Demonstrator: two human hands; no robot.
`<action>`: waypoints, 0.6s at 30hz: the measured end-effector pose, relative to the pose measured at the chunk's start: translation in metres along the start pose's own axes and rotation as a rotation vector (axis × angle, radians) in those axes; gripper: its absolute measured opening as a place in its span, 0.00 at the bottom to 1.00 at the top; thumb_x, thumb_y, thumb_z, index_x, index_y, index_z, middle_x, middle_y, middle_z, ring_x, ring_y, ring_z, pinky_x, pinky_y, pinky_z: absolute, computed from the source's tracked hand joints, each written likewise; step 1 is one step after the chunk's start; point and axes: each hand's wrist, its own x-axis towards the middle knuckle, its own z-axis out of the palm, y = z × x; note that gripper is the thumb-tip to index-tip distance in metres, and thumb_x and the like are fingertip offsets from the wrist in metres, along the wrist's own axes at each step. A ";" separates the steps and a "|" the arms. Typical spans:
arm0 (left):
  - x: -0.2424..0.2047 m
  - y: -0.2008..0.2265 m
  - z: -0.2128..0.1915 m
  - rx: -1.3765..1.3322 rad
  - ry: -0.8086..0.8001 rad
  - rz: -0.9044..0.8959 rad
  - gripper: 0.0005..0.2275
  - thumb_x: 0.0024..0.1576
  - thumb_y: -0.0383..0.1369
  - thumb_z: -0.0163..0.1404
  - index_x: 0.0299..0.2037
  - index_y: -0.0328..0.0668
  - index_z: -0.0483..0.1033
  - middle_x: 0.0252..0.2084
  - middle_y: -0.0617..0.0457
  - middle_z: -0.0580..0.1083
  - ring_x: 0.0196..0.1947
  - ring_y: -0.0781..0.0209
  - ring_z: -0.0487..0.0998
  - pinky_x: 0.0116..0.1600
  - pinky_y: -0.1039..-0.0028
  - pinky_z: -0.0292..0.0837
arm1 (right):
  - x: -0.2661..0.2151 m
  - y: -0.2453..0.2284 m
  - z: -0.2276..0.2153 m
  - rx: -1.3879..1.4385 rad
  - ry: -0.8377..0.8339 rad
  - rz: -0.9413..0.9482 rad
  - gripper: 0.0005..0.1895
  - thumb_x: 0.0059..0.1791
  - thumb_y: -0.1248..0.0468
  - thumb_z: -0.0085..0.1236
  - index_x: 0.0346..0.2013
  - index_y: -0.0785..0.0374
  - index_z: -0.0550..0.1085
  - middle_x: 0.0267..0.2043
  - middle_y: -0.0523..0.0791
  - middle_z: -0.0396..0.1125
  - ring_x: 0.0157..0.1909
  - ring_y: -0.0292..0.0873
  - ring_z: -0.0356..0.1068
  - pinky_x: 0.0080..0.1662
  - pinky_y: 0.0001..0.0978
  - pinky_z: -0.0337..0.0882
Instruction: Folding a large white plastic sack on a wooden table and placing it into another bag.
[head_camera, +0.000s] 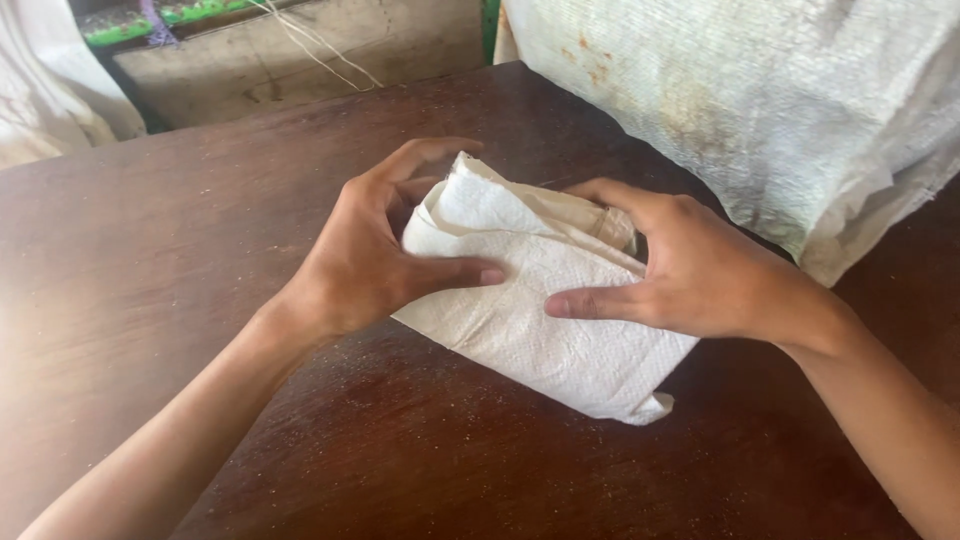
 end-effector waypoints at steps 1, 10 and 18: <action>0.003 0.003 0.005 -0.027 -0.037 -0.091 0.42 0.42 0.37 0.68 0.69 0.45 0.61 0.50 0.48 0.81 0.51 0.58 0.85 0.54 0.63 0.81 | -0.005 -0.006 -0.003 -0.111 0.009 0.133 0.53 0.33 0.38 0.70 0.66 0.58 0.64 0.42 0.53 0.77 0.42 0.48 0.82 0.46 0.47 0.81; 0.028 0.018 0.040 -0.124 -0.211 0.177 0.33 0.44 0.35 0.70 0.63 0.43 0.73 0.50 0.52 0.83 0.51 0.61 0.85 0.57 0.65 0.81 | -0.054 0.025 -0.023 -0.172 -0.039 0.177 0.48 0.33 0.37 0.74 0.58 0.61 0.72 0.31 0.48 0.78 0.29 0.44 0.79 0.35 0.36 0.84; 0.058 0.042 0.069 -0.256 -0.288 0.449 0.29 0.54 0.50 0.58 0.61 0.41 0.70 0.49 0.48 0.79 0.48 0.59 0.83 0.54 0.69 0.81 | -0.112 0.070 -0.013 0.021 0.206 -0.073 0.30 0.40 0.52 0.70 0.51 0.65 0.76 0.35 0.50 0.77 0.33 0.45 0.77 0.37 0.40 0.81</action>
